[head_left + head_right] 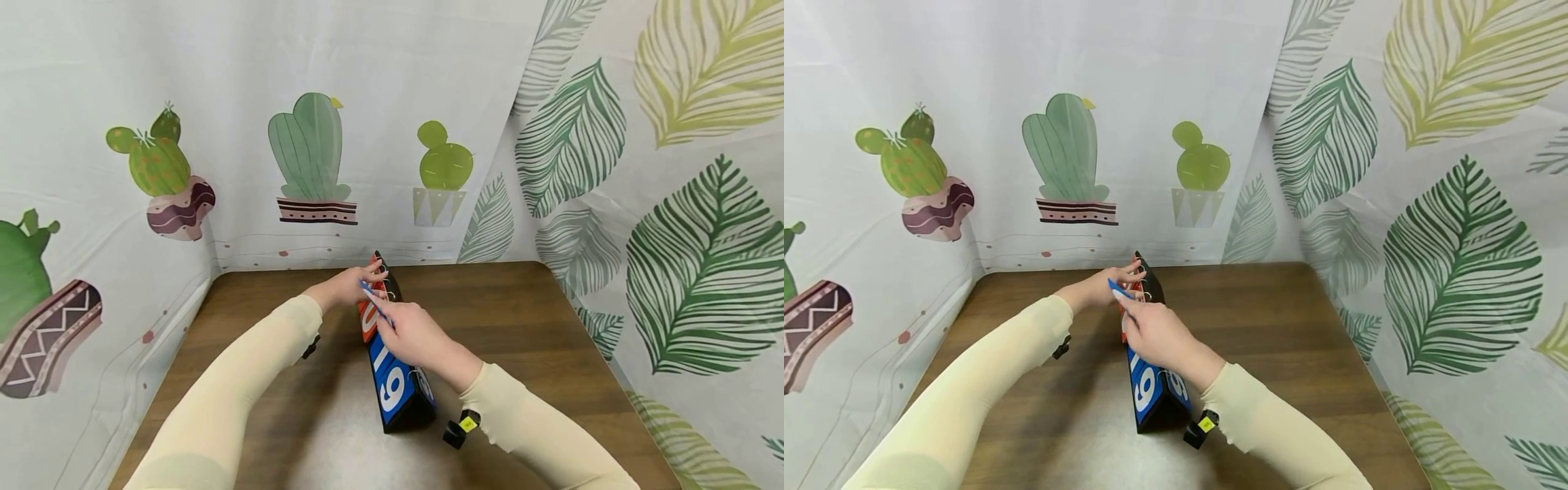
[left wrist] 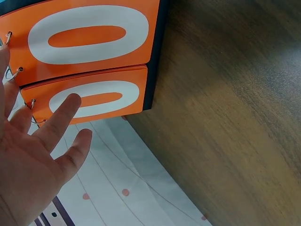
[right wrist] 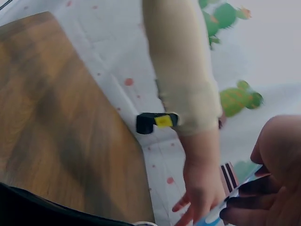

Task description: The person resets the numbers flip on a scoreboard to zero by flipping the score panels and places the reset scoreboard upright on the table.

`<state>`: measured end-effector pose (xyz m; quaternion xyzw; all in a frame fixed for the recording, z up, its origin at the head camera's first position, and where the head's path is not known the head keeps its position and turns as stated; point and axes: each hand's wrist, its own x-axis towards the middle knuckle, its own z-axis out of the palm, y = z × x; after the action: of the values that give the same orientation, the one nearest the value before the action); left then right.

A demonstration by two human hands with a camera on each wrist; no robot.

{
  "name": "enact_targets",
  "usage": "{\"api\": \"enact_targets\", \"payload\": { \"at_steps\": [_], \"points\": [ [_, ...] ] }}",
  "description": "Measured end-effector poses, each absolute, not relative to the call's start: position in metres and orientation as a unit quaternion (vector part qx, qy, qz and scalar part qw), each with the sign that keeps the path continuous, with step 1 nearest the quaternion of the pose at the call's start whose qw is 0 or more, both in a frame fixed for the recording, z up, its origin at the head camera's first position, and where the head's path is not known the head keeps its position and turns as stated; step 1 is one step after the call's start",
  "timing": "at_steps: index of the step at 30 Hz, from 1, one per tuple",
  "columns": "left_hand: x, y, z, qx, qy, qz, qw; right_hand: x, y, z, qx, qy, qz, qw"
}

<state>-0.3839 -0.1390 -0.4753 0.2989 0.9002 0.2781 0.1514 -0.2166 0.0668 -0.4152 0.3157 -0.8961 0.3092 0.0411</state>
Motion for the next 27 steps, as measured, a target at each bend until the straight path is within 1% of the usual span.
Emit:
{"api": "enact_targets", "payload": {
  "at_steps": [4, 7, 9, 17, 27],
  "points": [
    [-0.385, -0.139, -0.474, 0.302, 0.898, 0.277, 0.16, -0.211, 0.051, -0.415, 0.331, -0.916, 0.22, 0.056],
    [-0.383, -0.138, -0.472, 0.315, 0.895, 0.273, 0.157, -0.208, 0.04, -0.416, 0.343, -0.924, 0.148, 0.08],
    [-0.382, -0.138, -0.471, 0.319, 0.897, 0.264, 0.154, -0.207, 0.033, -0.417, 0.348, -0.928, 0.109, 0.082],
    [-0.377, -0.14, -0.472, 0.31, 0.91, 0.236, 0.141, -0.202, 0.014, -0.434, 0.357, -0.934, 0.023, -0.002],
    [-0.377, -0.141, -0.47, 0.308, 0.904, 0.254, 0.151, -0.201, 0.0, -0.446, 0.349, -0.932, -0.073, -0.067]
  ]
}}
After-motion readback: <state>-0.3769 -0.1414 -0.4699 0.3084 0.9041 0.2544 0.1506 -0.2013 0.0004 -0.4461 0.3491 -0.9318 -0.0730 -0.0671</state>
